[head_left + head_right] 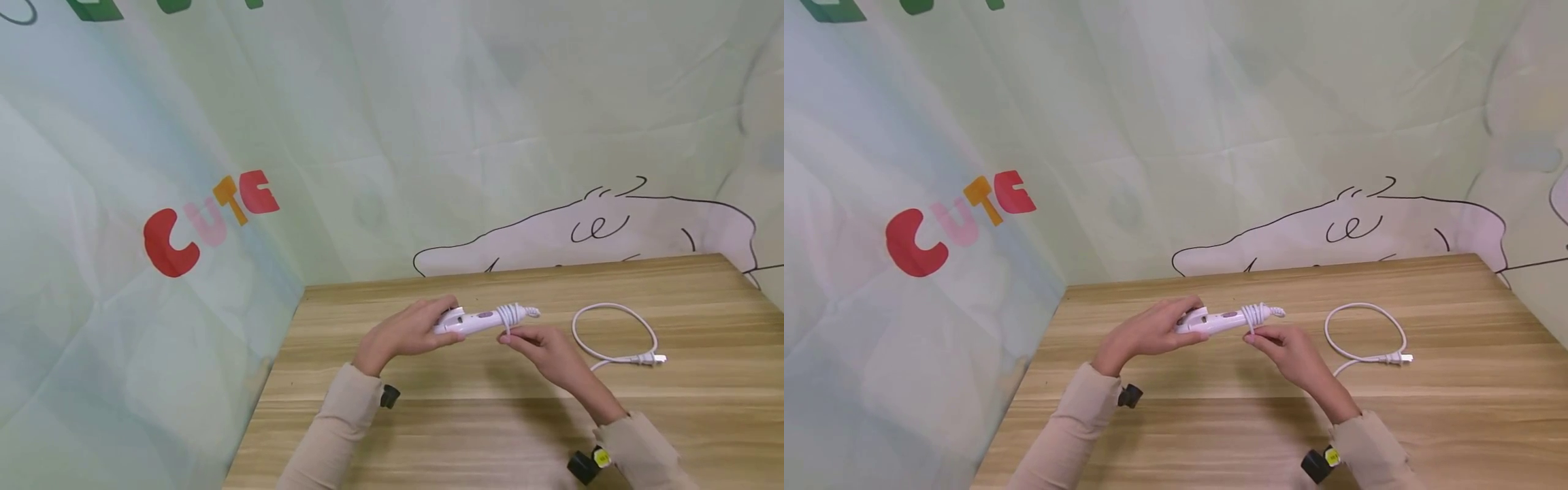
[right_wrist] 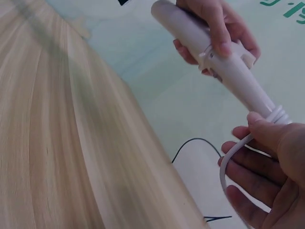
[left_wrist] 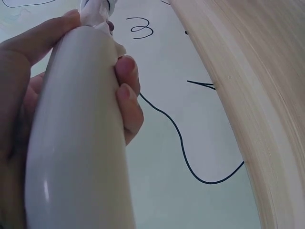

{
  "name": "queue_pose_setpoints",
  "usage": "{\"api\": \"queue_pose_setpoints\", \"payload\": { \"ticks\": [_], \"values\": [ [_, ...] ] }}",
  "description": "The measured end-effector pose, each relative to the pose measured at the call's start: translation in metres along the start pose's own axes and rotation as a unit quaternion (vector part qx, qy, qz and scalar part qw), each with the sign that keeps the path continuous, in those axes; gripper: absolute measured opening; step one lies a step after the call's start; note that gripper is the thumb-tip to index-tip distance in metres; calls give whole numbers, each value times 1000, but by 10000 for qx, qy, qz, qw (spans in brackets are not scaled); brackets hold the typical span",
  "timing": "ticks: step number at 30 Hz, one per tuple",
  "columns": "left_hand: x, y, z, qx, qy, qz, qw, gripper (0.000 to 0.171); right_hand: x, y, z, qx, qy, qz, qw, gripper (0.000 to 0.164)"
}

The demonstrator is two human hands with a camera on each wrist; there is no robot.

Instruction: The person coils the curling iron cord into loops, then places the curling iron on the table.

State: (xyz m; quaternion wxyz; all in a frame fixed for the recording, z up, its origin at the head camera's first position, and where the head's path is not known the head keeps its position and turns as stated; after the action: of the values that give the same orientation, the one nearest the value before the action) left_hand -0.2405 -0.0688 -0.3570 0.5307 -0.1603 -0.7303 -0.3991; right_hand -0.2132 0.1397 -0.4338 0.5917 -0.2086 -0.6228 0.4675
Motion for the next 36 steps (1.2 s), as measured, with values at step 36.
{"api": "queue_pose_setpoints", "payload": {
  "ticks": [36],
  "values": [
    [2, 21, -4, -396, -484, -123, 9980, 26, 31, 10, 28, 1950, -89, -1409, 9706, 28]
  ]
}}
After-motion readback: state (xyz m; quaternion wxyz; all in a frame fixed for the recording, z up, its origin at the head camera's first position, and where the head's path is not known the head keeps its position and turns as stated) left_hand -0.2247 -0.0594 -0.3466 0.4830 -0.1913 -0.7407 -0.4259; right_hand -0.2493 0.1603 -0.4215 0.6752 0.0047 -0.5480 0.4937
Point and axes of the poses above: each hand's wrist, its own z-axis towards the middle knuckle, its own x-axis out of the back of the hand, y = z × x, the point moved 5 cm from there along z, towards the middle knuckle, and after that the axes turned 8 degrees about -y, right-handed, at the moved point
